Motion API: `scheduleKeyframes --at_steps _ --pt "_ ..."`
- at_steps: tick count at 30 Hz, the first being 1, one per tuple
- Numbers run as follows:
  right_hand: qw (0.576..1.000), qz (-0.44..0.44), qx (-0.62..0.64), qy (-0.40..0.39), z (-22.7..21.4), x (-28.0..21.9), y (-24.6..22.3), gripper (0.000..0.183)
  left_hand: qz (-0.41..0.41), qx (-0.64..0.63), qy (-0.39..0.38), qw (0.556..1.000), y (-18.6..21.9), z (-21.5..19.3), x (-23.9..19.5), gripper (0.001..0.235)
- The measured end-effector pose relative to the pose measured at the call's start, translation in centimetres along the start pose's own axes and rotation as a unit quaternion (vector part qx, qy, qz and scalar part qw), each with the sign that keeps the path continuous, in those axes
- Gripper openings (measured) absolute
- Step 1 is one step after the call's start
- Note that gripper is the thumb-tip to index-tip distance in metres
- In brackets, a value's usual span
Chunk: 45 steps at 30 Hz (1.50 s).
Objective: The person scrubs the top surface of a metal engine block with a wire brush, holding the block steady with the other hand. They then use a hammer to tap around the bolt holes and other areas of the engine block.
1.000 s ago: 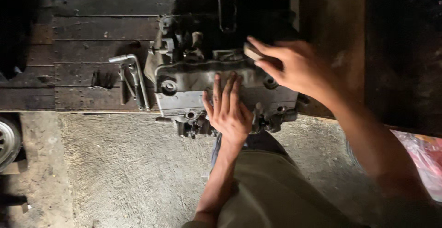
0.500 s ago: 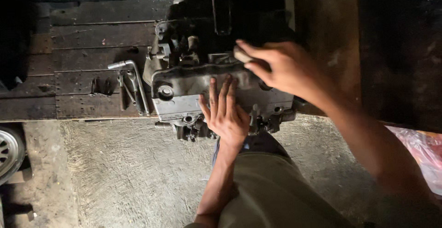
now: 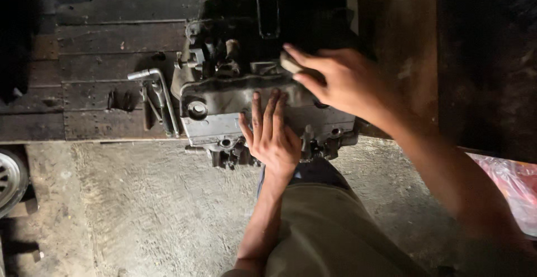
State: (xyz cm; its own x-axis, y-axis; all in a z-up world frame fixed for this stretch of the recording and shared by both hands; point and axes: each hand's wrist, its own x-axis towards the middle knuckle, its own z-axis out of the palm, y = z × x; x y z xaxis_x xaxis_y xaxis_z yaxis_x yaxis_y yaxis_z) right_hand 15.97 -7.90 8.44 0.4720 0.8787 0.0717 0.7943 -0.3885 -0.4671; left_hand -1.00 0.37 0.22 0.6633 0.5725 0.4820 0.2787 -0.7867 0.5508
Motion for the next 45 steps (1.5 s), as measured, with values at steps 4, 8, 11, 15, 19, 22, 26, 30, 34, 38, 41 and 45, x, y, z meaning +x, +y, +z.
scheduleKeyframes --at_steps 4,8,11,15,19,22,26,30,34,38,41,45 --pt "0.998 -0.044 0.01 0.04 -0.6 -2.5 -0.2 0.051 -0.009 -0.003 0.001 1.0 0.0 0.4 -0.2 0.046" --pt "0.994 0.065 -0.085 -0.019 -2.3 -6.8 -1.1 0.054 -0.003 0.007 0.01 1.0 0.0 0.4 0.0 0.048" --pt "0.998 0.04 -0.05 -0.012 -2.2 -4.6 -0.2 0.05 -0.002 0.005 0.006 1.0 0.0 0.1 0.1 0.05" --pt "0.999 -0.033 0.019 0.025 0.5 0.2 -0.2 0.046 -0.008 0.003 -0.007 1.0 -0.2 0.3 -0.3 0.049" --pt "1.0 -0.014 0.014 0.015 -0.2 -2.5 -0.7 0.052 0.01 0.008 0.013 1.0 -0.6 0.9 -0.3 0.048" --pt "1.0 0.005 0.002 0.013 -1.6 -5.3 -1.2 0.052 0.007 0.004 0.012 1.0 -0.5 0.7 -0.3 0.048" --pt "0.998 0.038 -0.007 -0.05 0.0 -1.5 -1.0 0.053 0.0 -0.004 0.007 1.0 -0.4 0.3 -0.1 0.049" --pt "1.0 -0.027 -0.007 0.013 0.3 0.7 -1.1 0.05 -0.009 -0.021 0.02 1.0 -0.1 0.4 -0.3 0.051" --pt "1.0 -0.005 -0.004 -0.006 -1.2 -3.6 -1.7 0.054 -0.005 -0.019 0.026 0.999 -0.3 0.5 -0.6 0.054" --pt "0.992 -0.111 0.037 0.053 -1.1 -2.6 -1.7 0.052 0.014 -0.016 0.039 0.999 -0.6 0.7 -0.7 0.051" --pt "0.999 -0.016 -0.044 -0.014 0.1 1.3 -1.2 0.05 0.014 -0.01 0.038 0.999 -0.6 0.8 -0.7 0.049" --pt "0.992 -0.069 -0.086 0.061 0.7 0.5 -0.6 0.05 0.008 -0.023 0.036 0.999 -0.7 0.8 -0.8 0.048"
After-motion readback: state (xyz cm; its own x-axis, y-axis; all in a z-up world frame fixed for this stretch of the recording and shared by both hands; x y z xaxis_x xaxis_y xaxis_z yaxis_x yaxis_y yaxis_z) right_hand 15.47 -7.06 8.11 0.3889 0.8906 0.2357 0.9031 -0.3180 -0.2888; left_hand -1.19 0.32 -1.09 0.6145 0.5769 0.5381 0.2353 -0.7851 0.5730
